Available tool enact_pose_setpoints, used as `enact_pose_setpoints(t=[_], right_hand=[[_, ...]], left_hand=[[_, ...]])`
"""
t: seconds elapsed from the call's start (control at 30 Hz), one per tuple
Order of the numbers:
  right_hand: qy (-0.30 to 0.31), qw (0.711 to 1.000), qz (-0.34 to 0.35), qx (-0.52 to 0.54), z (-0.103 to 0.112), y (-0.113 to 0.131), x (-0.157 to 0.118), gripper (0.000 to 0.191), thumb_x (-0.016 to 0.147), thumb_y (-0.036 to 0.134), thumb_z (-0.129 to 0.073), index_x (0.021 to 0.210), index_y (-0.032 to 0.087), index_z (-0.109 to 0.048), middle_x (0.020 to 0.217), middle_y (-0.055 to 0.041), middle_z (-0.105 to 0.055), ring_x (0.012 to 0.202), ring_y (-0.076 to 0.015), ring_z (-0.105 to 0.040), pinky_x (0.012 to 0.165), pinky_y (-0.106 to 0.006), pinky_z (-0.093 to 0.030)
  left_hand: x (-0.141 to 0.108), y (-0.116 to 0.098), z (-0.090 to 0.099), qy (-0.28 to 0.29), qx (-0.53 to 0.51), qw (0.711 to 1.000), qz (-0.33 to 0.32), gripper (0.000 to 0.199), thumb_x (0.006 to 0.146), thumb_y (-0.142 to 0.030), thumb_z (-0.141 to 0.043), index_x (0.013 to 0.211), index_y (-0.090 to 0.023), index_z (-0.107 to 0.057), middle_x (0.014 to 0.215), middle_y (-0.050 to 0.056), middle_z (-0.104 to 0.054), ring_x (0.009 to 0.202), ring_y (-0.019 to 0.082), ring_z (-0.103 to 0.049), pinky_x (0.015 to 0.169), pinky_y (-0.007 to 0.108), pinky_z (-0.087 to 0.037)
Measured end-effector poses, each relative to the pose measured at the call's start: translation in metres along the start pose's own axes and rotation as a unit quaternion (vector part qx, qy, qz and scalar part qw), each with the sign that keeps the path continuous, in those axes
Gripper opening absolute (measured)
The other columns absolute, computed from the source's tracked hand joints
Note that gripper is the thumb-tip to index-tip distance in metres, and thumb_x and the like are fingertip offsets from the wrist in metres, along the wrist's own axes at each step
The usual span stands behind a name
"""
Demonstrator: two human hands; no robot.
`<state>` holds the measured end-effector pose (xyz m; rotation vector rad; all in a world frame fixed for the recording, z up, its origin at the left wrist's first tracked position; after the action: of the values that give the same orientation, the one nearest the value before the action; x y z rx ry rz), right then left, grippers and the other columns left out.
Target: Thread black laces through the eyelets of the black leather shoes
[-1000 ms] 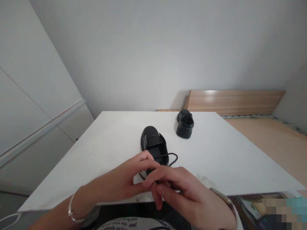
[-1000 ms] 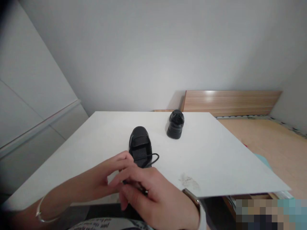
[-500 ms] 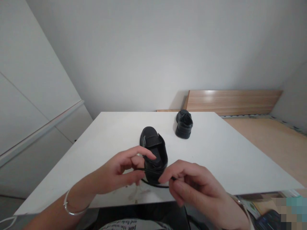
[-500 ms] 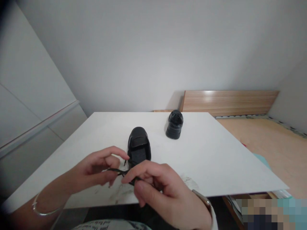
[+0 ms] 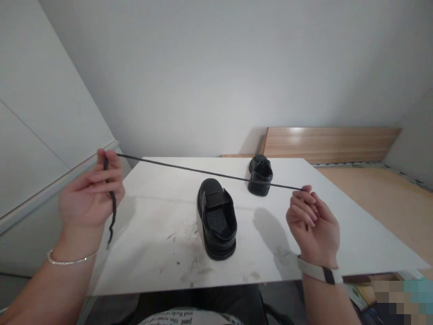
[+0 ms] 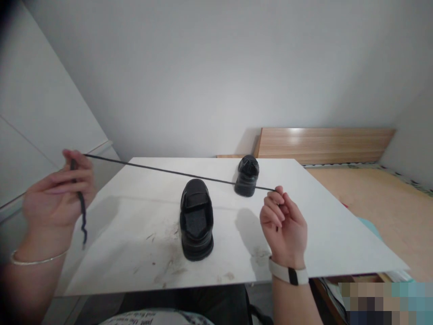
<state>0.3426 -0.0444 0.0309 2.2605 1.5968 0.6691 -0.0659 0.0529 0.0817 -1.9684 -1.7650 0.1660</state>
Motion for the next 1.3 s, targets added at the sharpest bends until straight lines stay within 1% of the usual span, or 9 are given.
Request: enact_pose_setpoints(t=[0.3, 0.4, 0.47, 0.6, 0.77, 0.87, 1.03, 1.13, 1.3], right_hand=[[-0.072, 0.985, 0.124, 0.098, 0.003, 0.014, 0.068, 0.068, 0.06, -0.013, -0.032, 0.113, 0.016, -0.062, 0.118, -0.0027, -0.067, 0.086, -0.0033, -0.064, 0.07, -0.01, -0.058], [-0.1, 0.975, 0.168, 0.103, 0.005, 0.024, 0.08, 0.068, 0.068, -0.017, -0.027, 0.118, 0.014, -0.06, 0.123, -0.0053, -0.066, 0.103, -0.0068, -0.067, 0.08, -0.017, -0.061], [-0.108, 0.968, 0.193, 0.119, 0.01, 0.032, 0.087, 0.053, 0.084, -0.013, -0.029, 0.12, 0.012, -0.058, 0.117, -0.0067, -0.069, 0.106, -0.0102, -0.068, 0.082, -0.022, -0.063], [-0.138, 0.958, 0.215, 0.132, 0.028, 0.047, 0.098, 0.024, 0.105, 0.017, -0.037, 0.112, 0.014, -0.06, 0.097, -0.0042, -0.072, 0.092, -0.0108, -0.071, 0.074, -0.022, -0.064], [-0.216, 0.953, 0.202, 0.064, 0.048, 0.055, 0.116, 0.03, 0.105, 0.031, -0.041, 0.089, 0.017, -0.062, 0.06, 0.0061, -0.049, 0.046, -0.0066, -0.05, 0.041, -0.017, -0.047], [-0.246, 0.939, 0.234, 0.049, 0.056, 0.052, 0.128, 0.03, 0.104, 0.029, -0.045, 0.081, 0.016, -0.06, 0.065, 0.0052, -0.047, 0.047, -0.0044, -0.047, 0.043, -0.015, -0.045], [-0.166, 0.949, 0.268, -0.018, 0.061, 0.03, 0.135, 0.019, 0.099, 0.013, -0.05, 0.085, 0.014, -0.062, 0.084, 0.0007, -0.056, 0.071, -0.0031, -0.058, 0.071, -0.014, -0.055], [-0.106, 0.964, 0.223, -0.101, 0.061, 0.015, 0.129, 0.016, 0.086, 0.005, -0.061, 0.096, 0.016, -0.065, 0.082, 0.0029, -0.053, 0.062, -0.0006, -0.049, 0.058, -0.009, -0.047], [-0.026, 0.969, 0.126, -0.21, 0.048, -0.012, 0.118, 0.025, 0.077, 0.02, -0.074, 0.1, 0.018, -0.064, 0.072, 0.0046, -0.052, 0.047, -0.0014, -0.032, 0.043, -0.012, -0.028]], left_hand=[[0.026, -0.016, 0.011, 0.004, 0.039, 0.998, -0.052, 0.044, 0.08, 0.011, -0.055, 0.111, -0.02, -0.058, 0.101, -0.01, -0.076, 0.072, -0.004, -0.067, 0.062, -0.003, -0.049], [0.029, -0.024, 0.018, -0.02, 0.011, 0.998, -0.065, 0.012, 0.098, -0.008, -0.052, 0.096, -0.018, -0.058, 0.093, -0.009, -0.075, 0.069, -0.003, -0.065, 0.062, 0.0, -0.05], [0.031, -0.032, 0.023, -0.029, -0.007, 0.997, -0.078, 0.03, 0.108, -0.025, -0.037, 0.088, -0.018, -0.058, 0.083, -0.008, -0.073, 0.068, -0.002, -0.063, 0.063, 0.002, -0.051], [0.038, -0.046, 0.039, -0.056, -0.003, 0.993, -0.104, 0.059, 0.111, -0.032, -0.007, 0.087, -0.016, -0.058, 0.065, -0.008, -0.065, 0.059, -0.001, -0.056, 0.059, 0.004, -0.048], [0.052, -0.053, 0.068, -0.115, 0.079, 0.983, -0.118, 0.049, 0.111, -0.024, -0.013, 0.092, -0.014, -0.057, 0.057, -0.008, -0.052, 0.053, 0.002, -0.05, 0.057, 0.011, -0.044], [0.062, -0.056, 0.09, -0.218, 0.136, 0.949, -0.185, 0.042, 0.11, -0.029, -0.021, 0.091, -0.013, -0.056, 0.056, -0.006, -0.044, 0.049, 0.006, -0.043, 0.05, 0.016, -0.04], [0.07, -0.059, 0.109, -0.282, 0.212, 0.908, -0.228, 0.028, 0.104, -0.01, -0.026, 0.092, -0.013, -0.051, 0.073, -0.001, -0.052, 0.062, 0.008, -0.054, 0.065, 0.021, -0.051], [0.067, -0.06, 0.109, -0.285, 0.248, 0.892, -0.249, 0.033, 0.101, 0.0, -0.021, 0.087, -0.014, -0.047, 0.066, -0.004, -0.046, 0.05, 0.004, -0.04, 0.053, 0.012, -0.04], [0.063, -0.044, 0.106, -0.262, 0.362, 0.861, -0.241, 0.024, 0.107, -0.017, -0.029, 0.09, -0.019, -0.046, 0.055, -0.008, -0.041, 0.04, 0.007, -0.017, 0.039, 0.017, -0.017]])
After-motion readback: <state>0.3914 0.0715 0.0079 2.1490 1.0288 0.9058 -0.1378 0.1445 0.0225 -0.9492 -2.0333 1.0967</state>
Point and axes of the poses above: each hand's wrist, its own x-axis towards the middle knuckle, its own z-axis out of the back of the hand, y = z × x, the point moved 3 cm from there along x, towards the middle knuckle
